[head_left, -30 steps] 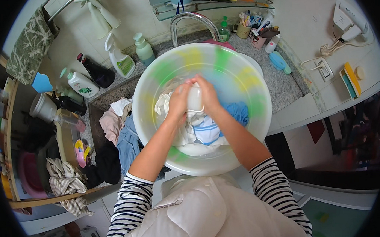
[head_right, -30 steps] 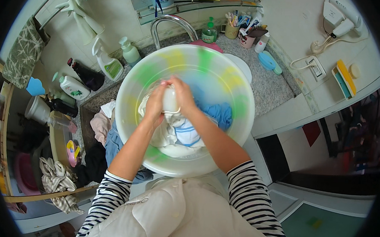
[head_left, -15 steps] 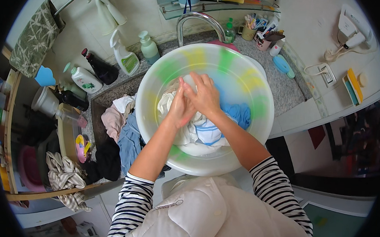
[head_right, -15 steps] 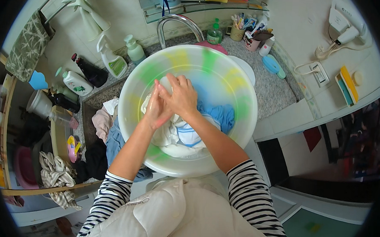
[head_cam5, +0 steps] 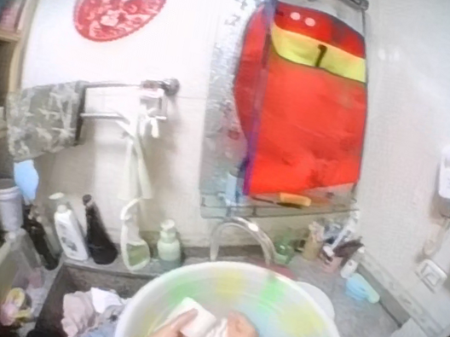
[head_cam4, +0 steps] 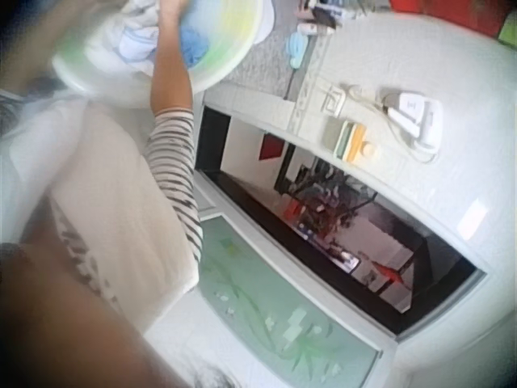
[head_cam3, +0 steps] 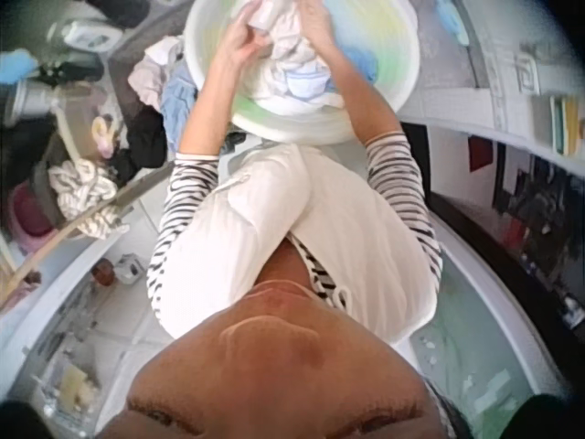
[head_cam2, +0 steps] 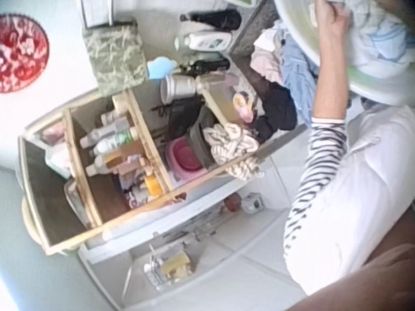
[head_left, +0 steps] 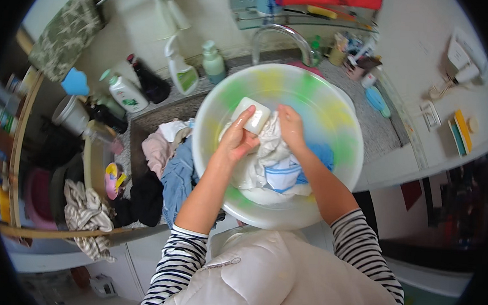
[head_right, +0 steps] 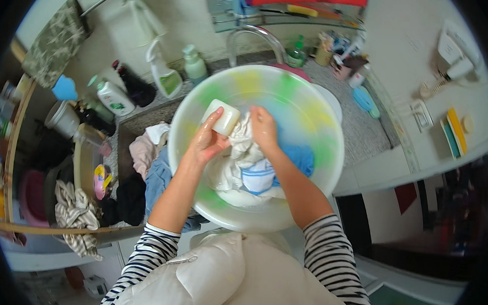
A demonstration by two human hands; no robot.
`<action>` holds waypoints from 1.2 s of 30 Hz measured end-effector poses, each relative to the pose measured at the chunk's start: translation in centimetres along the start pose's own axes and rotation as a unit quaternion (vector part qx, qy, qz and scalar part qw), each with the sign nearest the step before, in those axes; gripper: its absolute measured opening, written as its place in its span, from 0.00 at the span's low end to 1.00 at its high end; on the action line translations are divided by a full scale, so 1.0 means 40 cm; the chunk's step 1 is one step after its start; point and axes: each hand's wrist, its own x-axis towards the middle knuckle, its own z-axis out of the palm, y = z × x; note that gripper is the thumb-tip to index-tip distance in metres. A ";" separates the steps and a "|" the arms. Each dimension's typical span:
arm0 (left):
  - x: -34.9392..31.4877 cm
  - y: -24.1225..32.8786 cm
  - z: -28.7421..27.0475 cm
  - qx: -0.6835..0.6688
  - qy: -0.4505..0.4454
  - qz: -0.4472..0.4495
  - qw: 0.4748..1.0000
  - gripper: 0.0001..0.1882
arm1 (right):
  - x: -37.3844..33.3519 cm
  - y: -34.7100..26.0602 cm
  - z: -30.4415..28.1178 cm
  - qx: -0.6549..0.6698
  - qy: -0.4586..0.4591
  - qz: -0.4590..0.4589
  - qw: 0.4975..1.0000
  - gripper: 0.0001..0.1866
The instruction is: The person hand washes several small garments in a basin of soapy water, repeatedly submerging, rubbing, and wringing them. The person then removes a blue garment, wrings it out, and places it on the counter.
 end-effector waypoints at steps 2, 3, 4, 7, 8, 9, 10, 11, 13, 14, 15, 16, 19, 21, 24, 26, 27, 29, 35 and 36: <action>-0.021 0.032 -0.040 -0.068 -0.001 0.010 0.998 0.19 | 0.014 0.042 -0.010 0.045 -0.069 0.066 0.994 0.12; -0.057 0.056 -0.039 -0.075 -0.004 0.043 0.996 0.20 | 0.016 0.023 -0.024 0.029 -0.082 0.053 0.995 0.11; -0.096 0.080 -0.027 -0.079 -0.008 0.072 0.994 0.21 | 0.029 0.049 -0.048 -0.005 -0.107 0.003 0.994 0.10; -0.205 0.208 -0.122 -0.070 -0.003 0.198 0.978 0.22 | 0.009 -0.019 -0.057 0.086 -0.103 0.126 0.983 0.12; -0.241 0.254 -0.173 -0.056 -0.006 0.229 0.972 0.22 | 0.009 -0.027 -0.057 0.099 -0.104 0.186 0.972 0.13; -0.283 0.299 -0.233 -0.026 0.025 0.287 0.957 0.21 | 0.008 -0.032 -0.054 0.103 -0.112 0.194 0.969 0.13; -0.327 0.341 -0.309 -0.018 0.114 0.325 0.939 0.20 | 0.007 -0.039 -0.049 0.105 -0.116 0.202 0.967 0.13; -0.372 0.383 -0.407 0.028 0.169 0.352 0.920 0.22 | 0.008 -0.050 -0.044 0.110 -0.128 0.209 0.963 0.13; -0.479 0.441 -0.559 0.029 0.293 0.347 0.890 0.20 | 0.010 -0.066 -0.039 0.118 -0.139 0.226 0.957 0.13; -0.522 0.460 -0.634 0.024 0.356 0.339 0.871 0.19 | 0.010 -0.067 -0.036 0.110 -0.142 0.220 0.959 0.13; -0.561 0.474 -0.699 0.032 0.385 0.344 0.856 0.19 | 0.008 -0.066 -0.035 0.103 -0.141 0.214 0.961 0.13; -0.582 0.486 -0.733 0.031 0.449 0.354 0.820 0.19 | 0.008 -0.065 -0.031 0.095 -0.137 0.208 0.964 0.13; -0.645 0.529 -0.855 0.003 0.486 0.305 0.819 0.20 | 0.002 -0.048 -0.020 0.076 -0.142 0.216 0.963 0.13; -0.654 0.541 -0.880 -0.021 0.509 0.274 0.816 0.20 | -0.003 -0.050 -0.020 0.062 -0.155 0.218 0.962 0.12; -0.658 0.566 -0.940 0.007 0.469 0.207 0.858 0.21 | -0.008 -0.006 -0.019 0.083 -0.142 0.211 0.964 0.12; -0.724 0.565 -0.981 0.034 0.471 0.162 0.867 0.20 | -0.001 -0.018 -0.029 0.091 -0.146 0.199 0.965 0.12; -0.754 0.567 -1.015 0.094 0.481 0.187 0.851 0.18 | 0.003 -0.050 -0.013 0.095 -0.161 0.193 0.963 0.12; -0.611 0.533 -0.743 0.312 0.556 0.361 0.680 0.19 | 0.005 -0.078 -0.033 0.117 -0.126 0.197 0.965 0.11; -0.274 0.222 -0.100 0.490 0.015 0.208 0.846 0.16 | 0.039 -0.183 -0.072 0.305 -0.134 0.229 0.915 0.11; -0.211 0.155 -0.052 0.463 0.002 0.139 0.875 0.19 | 0.040 -0.195 -0.076 0.314 -0.137 0.223 0.912 0.11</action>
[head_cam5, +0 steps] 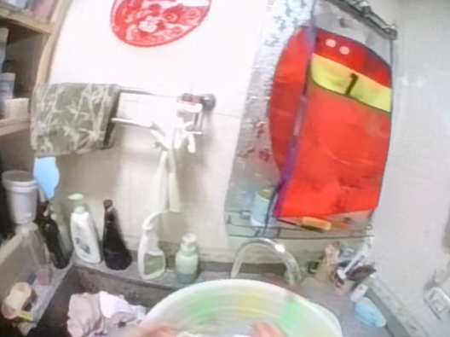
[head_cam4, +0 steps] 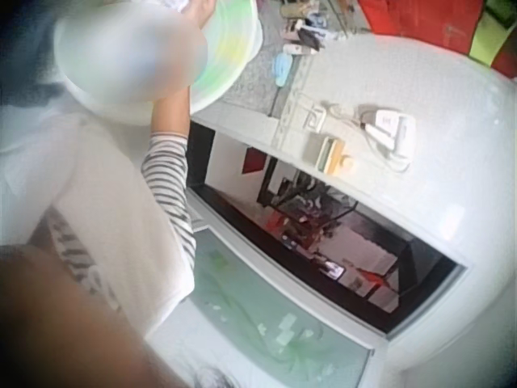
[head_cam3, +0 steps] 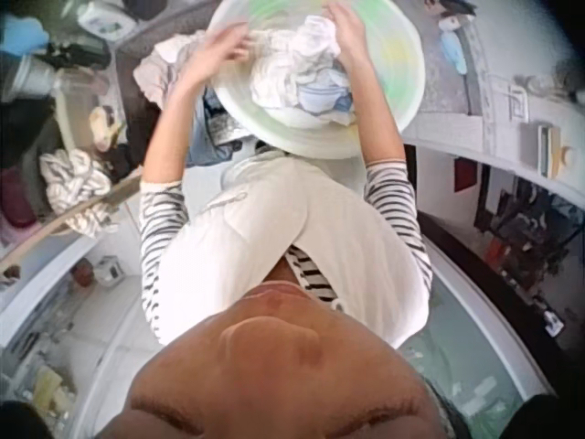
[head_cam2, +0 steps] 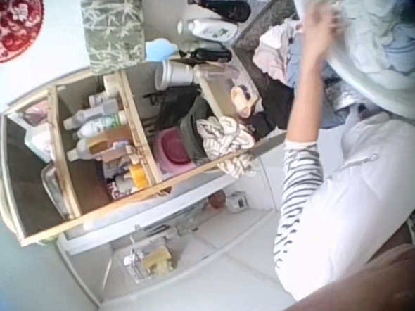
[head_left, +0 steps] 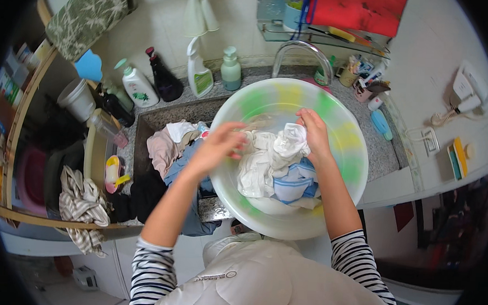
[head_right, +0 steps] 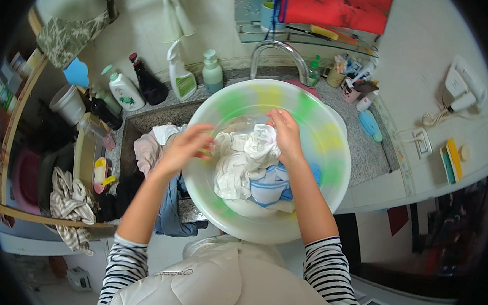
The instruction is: The person hand washes several small garments in a basin of soapy water, repeatedly submerging, rubbing, and wringing them. The person then removes a blue garment, wrings it out, and places it on the counter.
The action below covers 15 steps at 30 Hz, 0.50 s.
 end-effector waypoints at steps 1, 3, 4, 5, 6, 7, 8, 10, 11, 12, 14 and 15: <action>0.052 -0.033 0.060 0.037 -0.026 -0.032 0.998 0.24 | -0.006 -0.005 0.002 0.008 -0.007 -0.005 1.000 0.11; 0.122 -0.055 0.175 0.103 -0.042 -0.051 0.992 0.25 | -0.018 -0.007 -0.005 -0.035 0.002 -0.029 0.999 0.09; 0.143 -0.059 0.193 0.135 -0.045 0.012 0.990 0.22 | -0.024 -0.011 -0.014 -0.056 0.007 -0.040 0.998 0.08; 0.171 -0.073 0.208 0.164 -0.047 0.076 0.982 0.19 | -0.028 -0.020 -0.027 -0.078 -0.012 -0.037 0.996 0.08; 0.189 -0.078 0.221 0.191 -0.045 0.137 0.971 0.16 | -0.037 -0.025 -0.039 -0.100 -0.030 -0.056 0.993 0.09; 0.204 -0.079 0.222 0.177 -0.009 0.148 0.973 0.10 | -0.048 -0.033 -0.049 -0.123 -0.049 -0.074 0.988 0.09; 0.217 -0.075 0.212 0.198 -0.010 0.135 0.971 0.09 | -0.057 -0.042 -0.058 -0.145 -0.069 -0.092 0.983 0.10; 0.225 -0.032 0.181 0.243 -0.006 0.108 0.964 0.07 | -0.070 -0.067 -0.096 -0.271 -0.120 -0.082 0.952 0.13; 0.230 -0.007 0.166 0.266 0.003 0.117 0.957 0.07 | -0.077 -0.077 -0.106 -0.334 -0.133 -0.109 0.927 0.13; 0.237 0.024 0.154 0.289 0.011 0.128 0.949 0.08 | -0.082 -0.085 -0.118 -0.397 -0.143 -0.135 0.897 0.14; 0.235 0.082 0.144 0.256 0.009 0.119 0.959 0.08 | -0.074 -0.085 -0.150 -0.448 -0.121 -0.165 0.870 0.13; 0.227 0.117 0.142 0.201 0.003 0.100 0.974 0.08 | -0.065 -0.084 -0.158 -0.472 -0.112 -0.181 0.856 0.12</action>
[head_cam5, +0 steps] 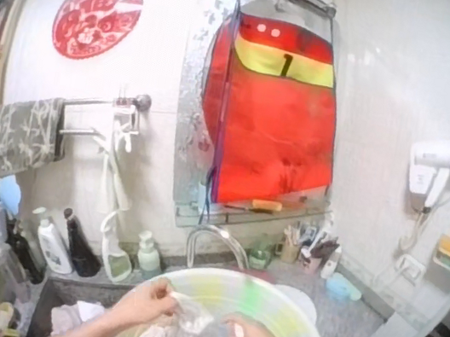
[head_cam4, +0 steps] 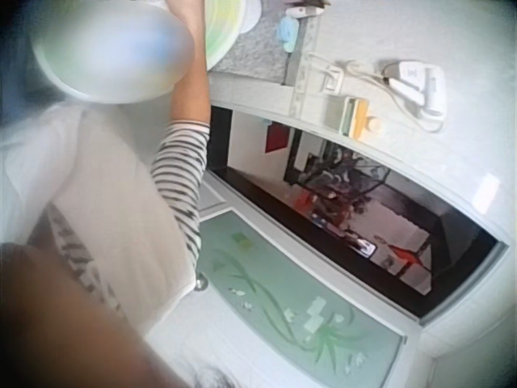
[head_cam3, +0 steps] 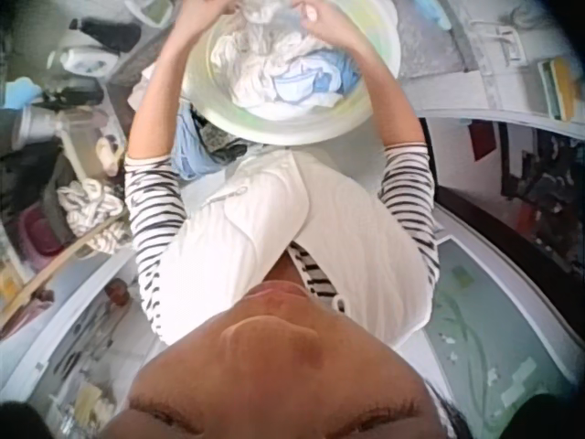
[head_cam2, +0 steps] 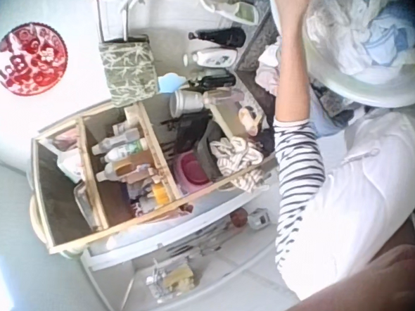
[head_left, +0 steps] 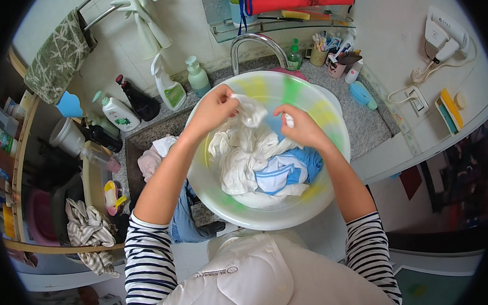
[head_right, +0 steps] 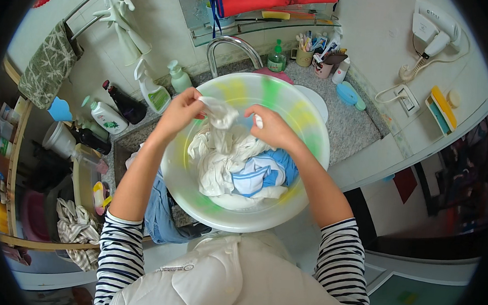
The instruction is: The person hand washes several small garments in a basin of soapy water, repeatedly submerging, rubbing, and wringing them. The person then removes a blue garment, wrings it out, and places it on the counter.
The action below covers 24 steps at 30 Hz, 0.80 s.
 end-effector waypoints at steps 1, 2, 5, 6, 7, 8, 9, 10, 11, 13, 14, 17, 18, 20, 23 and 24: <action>0.003 0.019 -0.012 -0.060 -0.006 -0.016 0.998 0.08 | 0.005 0.008 -0.003 0.030 0.001 -0.002 1.000 0.11; 0.005 0.024 -0.022 -0.027 -0.018 -0.017 0.999 0.08 | 0.011 0.015 -0.004 0.060 0.001 -0.004 0.998 0.11; -0.009 0.031 -0.023 0.016 -0.071 -0.007 0.997 0.07 | 0.034 -0.020 0.021 0.132 0.022 0.052 0.990 0.11; -0.013 0.029 -0.020 0.006 -0.086 -0.006 0.996 0.07 | 0.046 -0.039 0.039 0.153 0.034 0.083 0.984 0.12; -0.013 0.025 -0.011 -0.005 -0.105 -0.003 0.995 0.07 | 0.053 -0.047 0.052 0.168 0.008 0.136 0.976 0.12; -0.014 0.023 -0.003 -0.016 -0.123 -0.001 0.992 0.07 | 0.061 -0.050 0.065 0.183 -0.018 0.190 0.964 0.12; -0.019 0.022 0.004 -0.031 -0.120 0.013 0.992 0.07 | 0.067 -0.046 0.076 0.199 -0.046 0.242 0.949 0.13; -0.026 0.021 0.011 -0.045 -0.118 0.026 0.992 0.08 | 0.075 -0.024 0.079 0.219 -0.099 0.250 0.938 0.15; -0.030 0.021 0.015 -0.059 -0.116 0.040 0.991 0.08 | 0.070 -0.012 0.085 0.229 -0.111 0.240 0.937 0.15; -0.043 0.015 0.005 -0.053 -0.100 0.015 0.993 0.09 | 0.057 -0.005 0.095 0.247 -0.141 0.220 0.933 0.14; -0.047 0.012 -0.002 -0.049 -0.093 0.003 0.994 0.10 | 0.052 -0.003 0.087 0.248 -0.134 0.222 0.933 0.13; -0.051 -0.005 -0.043 0.139 -0.016 -0.001 0.990 0.10 | 0.044 -0.062 0.040 0.246 -0.125 0.215 0.937 0.13; -0.041 -0.018 -0.048 0.136 0.000 0.007 0.991 0.12 | 0.040 -0.085 0.027 0.242 -0.124 0.206 0.940 0.13; -0.040 -0.034 -0.044 0.172 0.008 0.018 0.985 0.13 | 0.040 -0.100 0.028 0.244 -0.123 0.195 0.942 0.14; -0.048 -0.013 -0.002 0.211 0.018 0.084 0.974 0.17 | 0.043 -0.103 0.031 0.248 -0.113 0.198 0.942 0.15; -0.058 -0.002 0.015 0.221 0.023 0.114 0.968 0.18 | 0.043 -0.101 0.032 0.243 -0.110 0.201 0.943 0.15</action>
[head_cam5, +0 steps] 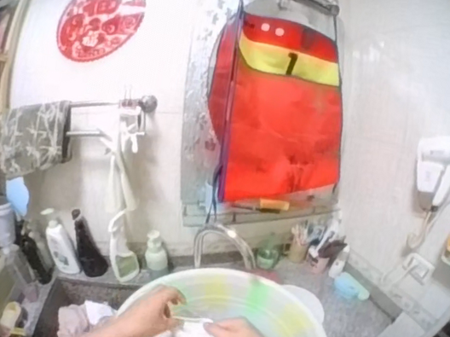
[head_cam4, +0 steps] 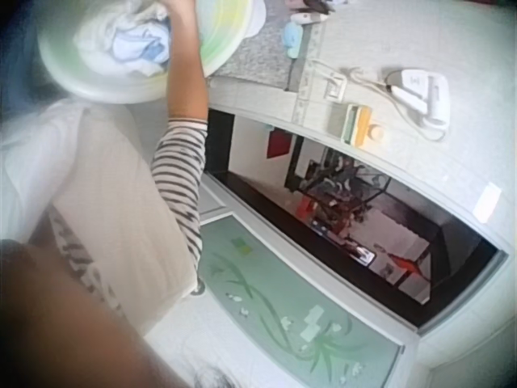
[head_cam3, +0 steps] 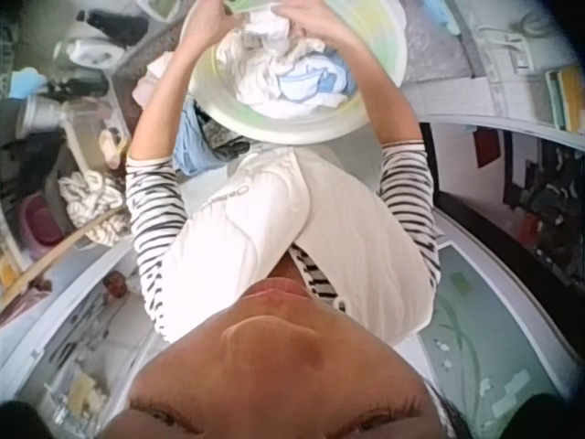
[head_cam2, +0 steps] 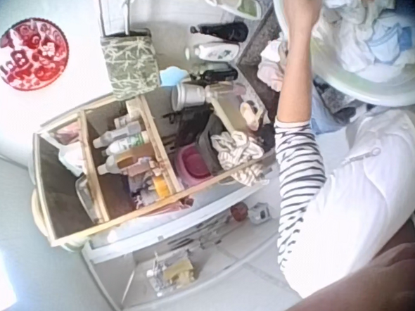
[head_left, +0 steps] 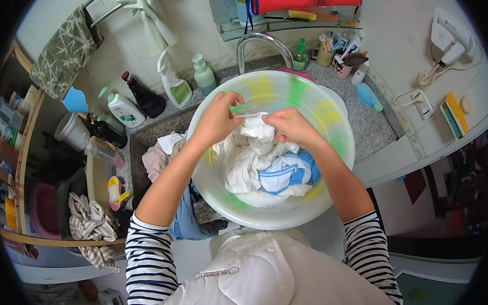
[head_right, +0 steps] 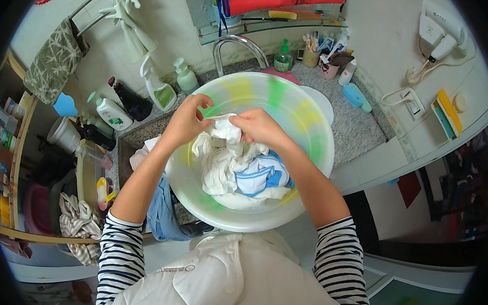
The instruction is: The person hand washes several small garments in a basin of soapy water, repeatedly submerging, rubbing, and wringing them. The person then removes a blue garment, wrings it out, and places it on the counter.
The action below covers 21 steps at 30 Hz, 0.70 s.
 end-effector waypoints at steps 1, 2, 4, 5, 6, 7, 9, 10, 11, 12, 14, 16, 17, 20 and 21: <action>-0.007 0.017 0.006 0.004 0.000 0.016 1.000 0.20 | 0.000 0.002 -0.001 -0.003 0.005 0.003 1.000 0.15; -0.015 0.034 0.011 0.007 -0.001 0.032 0.999 0.21 | -0.001 0.003 -0.002 0.005 0.007 0.005 1.000 0.14; -0.022 0.054 0.017 -0.003 -0.017 0.032 0.999 0.19 | -0.008 0.004 -0.001 0.023 0.011 0.009 1.000 0.12; -0.017 0.042 0.022 0.016 -0.026 0.028 0.999 0.17 | -0.010 0.006 -0.003 0.014 0.007 0.001 1.000 0.10; -0.012 0.016 0.031 0.036 -0.033 0.023 0.999 0.16 | -0.013 0.008 -0.004 0.004 0.001 -0.007 1.000 0.09; -0.007 -0.007 0.036 0.056 -0.041 0.018 0.997 0.14 | -0.015 0.009 -0.007 -0.005 -0.005 -0.015 1.000 0.08; -0.006 -0.039 0.038 -0.068 -0.065 -0.040 0.995 0.13 | -0.028 0.008 -0.020 -0.073 0.002 -0.039 0.997 0.07; -0.005 -0.050 0.035 -0.130 -0.078 -0.069 0.986 0.13 | -0.035 0.010 -0.030 -0.107 0.007 -0.050 0.993 0.06; -0.004 -0.058 0.029 -0.149 -0.107 -0.045 0.982 0.14 | -0.027 0.033 -0.047 -0.139 0.005 -0.093 0.986 0.06; -0.001 -0.060 0.022 -0.168 -0.137 -0.021 0.976 0.14 | -0.017 0.052 -0.060 -0.170 0.006 -0.134 0.976 0.06; 0.007 -0.048 0.012 -0.198 -0.213 -0.013 0.957 0.14 | -0.011 0.083 -0.084 -0.175 -0.022 -0.136 0.975 0.06; 0.010 -0.024 -0.011 -0.220 -0.298 -0.049 0.927 0.14 | -0.030 0.045 -0.084 -0.124 -0.084 -0.061 0.987 0.07; 0.015 -0.029 -0.014 -0.292 -0.288 -0.114 0.905 0.13 | -0.024 0.039 -0.094 -0.077 -0.113 -0.007 0.991 0.07; 0.025 -0.043 -0.004 -0.487 -0.242 -0.242 0.804 0.10 | -0.015 0.031 -0.117 0.073 -0.135 0.084 0.985 0.08; 0.025 -0.043 0.025 -0.523 -0.183 -0.276 0.785 0.10 | -0.011 0.039 -0.107 0.129 -0.103 0.067 0.984 0.08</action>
